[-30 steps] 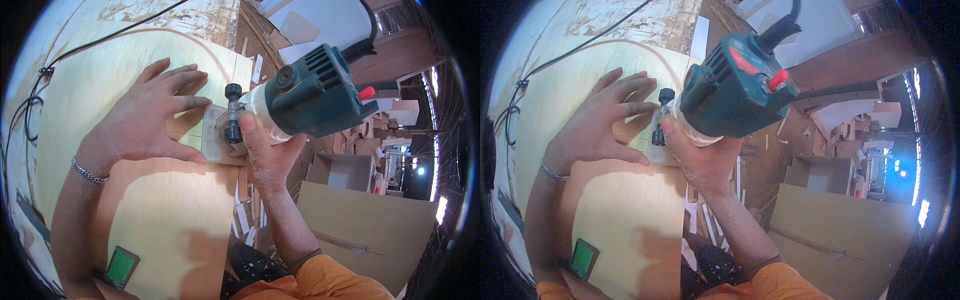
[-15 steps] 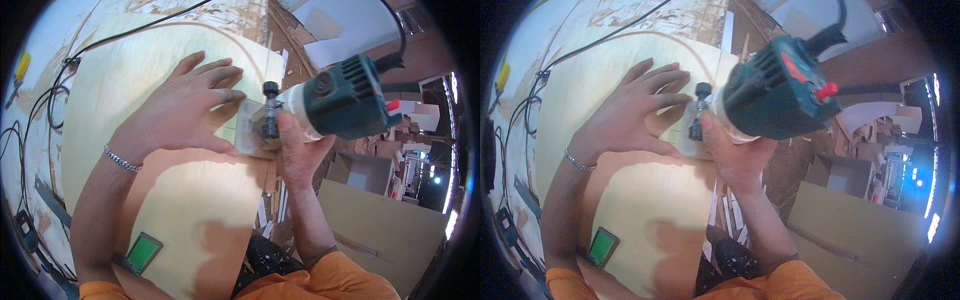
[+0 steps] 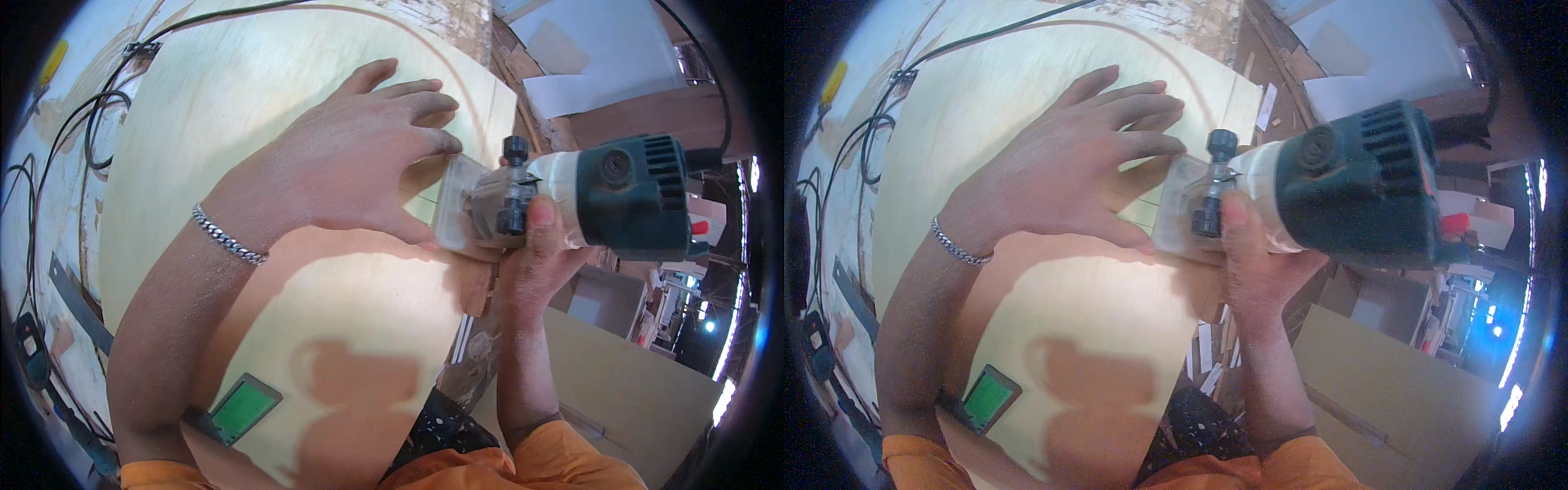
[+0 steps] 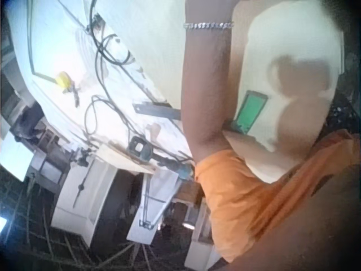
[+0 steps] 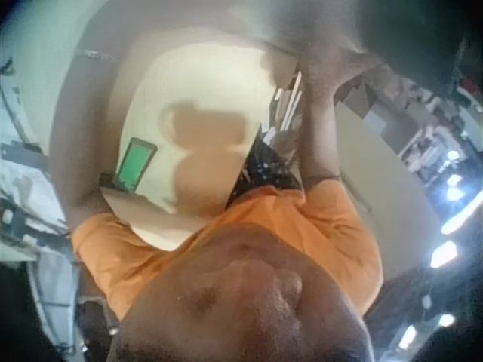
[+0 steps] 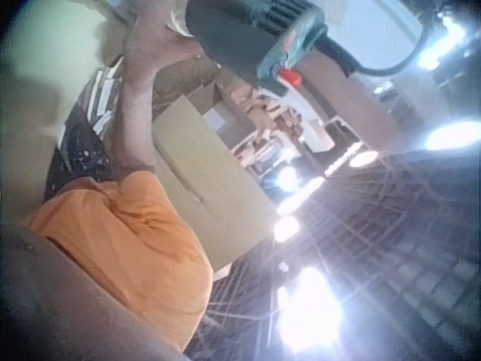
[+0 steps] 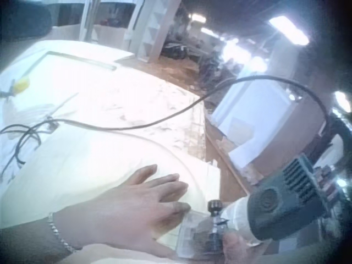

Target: The person uses a router to cut a curved groove into a plywood sheet on a workbench. They mark the board with a tape measure and a try square, then use a hand saw and an angle grinder to cut out a section of the wood before resuming work with the router.

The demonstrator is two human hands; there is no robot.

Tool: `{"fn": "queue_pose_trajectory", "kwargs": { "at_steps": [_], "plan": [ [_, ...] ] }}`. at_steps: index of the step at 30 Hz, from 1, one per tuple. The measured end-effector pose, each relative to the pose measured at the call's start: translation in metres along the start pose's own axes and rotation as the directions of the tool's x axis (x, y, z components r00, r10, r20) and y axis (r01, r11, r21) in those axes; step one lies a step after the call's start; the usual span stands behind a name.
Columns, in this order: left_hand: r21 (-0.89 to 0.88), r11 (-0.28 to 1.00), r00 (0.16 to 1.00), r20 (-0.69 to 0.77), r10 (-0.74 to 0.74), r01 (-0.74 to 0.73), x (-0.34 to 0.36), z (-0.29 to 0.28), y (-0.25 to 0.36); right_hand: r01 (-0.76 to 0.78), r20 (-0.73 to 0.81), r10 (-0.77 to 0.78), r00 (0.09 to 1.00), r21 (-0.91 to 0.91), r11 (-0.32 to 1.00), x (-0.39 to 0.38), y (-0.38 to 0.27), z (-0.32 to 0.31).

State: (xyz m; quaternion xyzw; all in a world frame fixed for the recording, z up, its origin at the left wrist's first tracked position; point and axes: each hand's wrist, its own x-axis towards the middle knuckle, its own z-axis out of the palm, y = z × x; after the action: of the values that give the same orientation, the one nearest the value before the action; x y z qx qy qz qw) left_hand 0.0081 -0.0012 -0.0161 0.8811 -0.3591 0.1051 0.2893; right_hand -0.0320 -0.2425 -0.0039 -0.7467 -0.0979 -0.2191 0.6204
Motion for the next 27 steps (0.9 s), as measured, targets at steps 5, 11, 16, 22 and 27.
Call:
{"fn": "queue_pose_trajectory", "kwargs": {
  "at_steps": [5,11,16,22,27],
  "plan": [
    [0.068,0.997,0.999,-0.027,0.026,-0.024,0.001,0.009,-0.001,0.016,-0.116,-0.026,0.993,-0.084,0.996,-0.001,0.003,0.006],
    [0.095,0.995,0.999,-0.036,0.001,0.002,-0.002,0.011,-0.002,-0.152,-0.059,0.146,0.988,-0.121,0.981,-0.001,-0.011,0.017],
    [0.094,0.995,1.000,0.004,-0.023,0.022,-0.007,0.007,-0.001,-0.053,-0.028,0.050,0.998,-0.142,0.988,0.000,-0.002,0.013],
    [0.073,0.997,0.998,0.049,-0.031,0.028,-0.001,0.005,0.001,-0.027,-0.023,0.023,0.999,-0.145,0.989,0.000,0.000,0.009],
    [0.045,0.999,1.000,-0.016,0.012,-0.011,-0.004,0.011,-0.003,-0.075,-0.063,0.066,0.996,-0.154,0.985,-0.008,0.002,0.002]
  ]
}}
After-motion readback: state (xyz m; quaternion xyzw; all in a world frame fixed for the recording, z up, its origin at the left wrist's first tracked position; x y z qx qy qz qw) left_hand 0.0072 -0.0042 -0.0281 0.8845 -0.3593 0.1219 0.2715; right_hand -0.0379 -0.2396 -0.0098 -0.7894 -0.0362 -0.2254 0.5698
